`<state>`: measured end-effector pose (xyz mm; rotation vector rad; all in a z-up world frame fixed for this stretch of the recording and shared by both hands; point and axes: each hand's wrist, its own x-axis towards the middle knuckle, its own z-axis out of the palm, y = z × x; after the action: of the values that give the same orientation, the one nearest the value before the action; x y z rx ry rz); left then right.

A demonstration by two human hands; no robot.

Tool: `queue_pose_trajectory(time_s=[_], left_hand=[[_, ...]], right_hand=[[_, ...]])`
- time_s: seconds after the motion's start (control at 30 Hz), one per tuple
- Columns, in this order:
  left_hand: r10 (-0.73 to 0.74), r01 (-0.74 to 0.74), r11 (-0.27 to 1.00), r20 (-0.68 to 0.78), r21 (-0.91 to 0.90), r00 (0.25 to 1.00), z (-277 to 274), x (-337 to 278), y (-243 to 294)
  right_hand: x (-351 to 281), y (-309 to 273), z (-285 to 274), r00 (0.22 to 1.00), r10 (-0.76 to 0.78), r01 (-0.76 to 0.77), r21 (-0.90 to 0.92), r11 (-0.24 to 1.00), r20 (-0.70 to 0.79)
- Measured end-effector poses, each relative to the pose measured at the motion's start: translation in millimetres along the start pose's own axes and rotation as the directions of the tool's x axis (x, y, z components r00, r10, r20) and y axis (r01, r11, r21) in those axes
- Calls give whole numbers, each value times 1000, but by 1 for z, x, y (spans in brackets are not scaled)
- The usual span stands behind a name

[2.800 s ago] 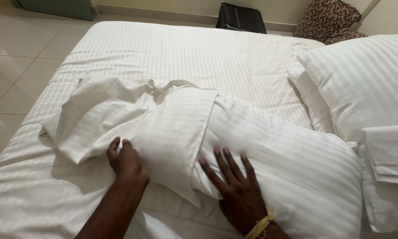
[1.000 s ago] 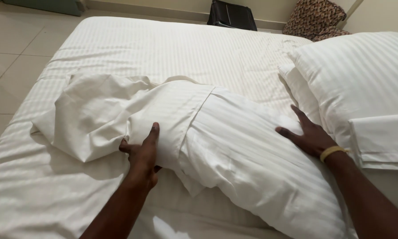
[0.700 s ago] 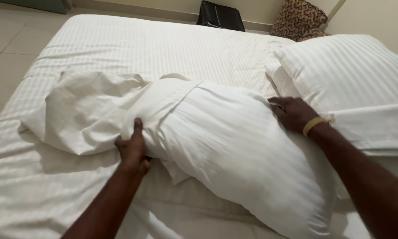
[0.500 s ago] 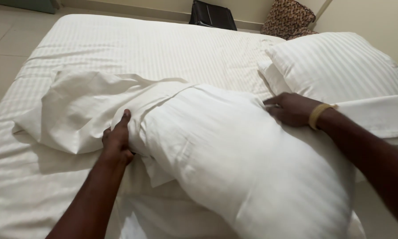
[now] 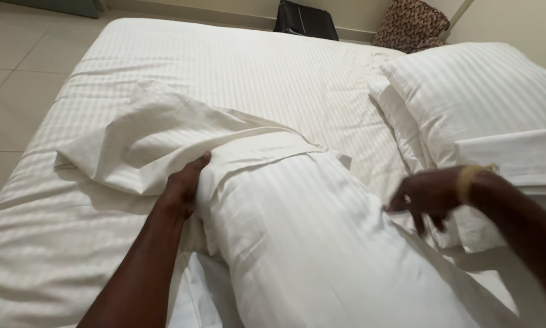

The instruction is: The person inserts a pillow into a white pillowcase on a bed. They align the corners, push the pillow inside, and smooth the case. Finally, they fluff and adjust the pillow on the bed.

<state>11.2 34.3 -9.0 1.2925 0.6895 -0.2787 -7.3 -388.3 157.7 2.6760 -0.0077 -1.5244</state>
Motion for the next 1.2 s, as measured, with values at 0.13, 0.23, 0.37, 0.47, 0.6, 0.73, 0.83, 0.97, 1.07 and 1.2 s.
queue_pose_trajectory(time_s=[0.13, 0.23, 0.37, 0.47, 0.6, 0.73, 0.83, 0.97, 1.07, 1.2], left_hand=[[71, -65, 993, -60, 101, 996, 2, 21, -13], [76, -44, 970, -129, 240, 989, 0, 21, -15], [146, -118, 966, -111, 230, 983, 4, 11, -11], [346, -266, 891, -171, 368, 923, 13, 30, -17], [479, -326, 807, -222, 492, 849, 25, 10, -10], [524, -456, 828, -162, 326, 836, 17, 23, -13], [448, -445, 894, -100, 49, 889, 9, 35, -14], [530, -531, 847, -48, -17, 847, 2, 40, -12], [569, -564, 816, -2, -125, 823, 0, 45, -9], [615, -611, 774, -29, -164, 788, -6, 36, 2]], right_hand=[[44, -22, -28, 942, -18, 45, 74, 996, -335], [76, -58, -34, 851, -121, 125, -27, 992, -511], [119, -83, 1, 817, -56, 179, 160, 971, -574], [99, -94, 22, 852, 29, 147, 292, 945, -523], [77, -92, 49, 881, 139, 43, 369, 928, -452], [67, -93, 69, 887, 180, 2, 393, 920, -425], [62, -96, 79, 884, 185, 2, 398, 917, -429], [57, -99, 91, 862, 236, 8, 479, 878, -448], [58, -90, 106, 851, 255, 37, 536, 843, -460], [66, -85, 119, 829, 210, 164, 583, 796, -519]])
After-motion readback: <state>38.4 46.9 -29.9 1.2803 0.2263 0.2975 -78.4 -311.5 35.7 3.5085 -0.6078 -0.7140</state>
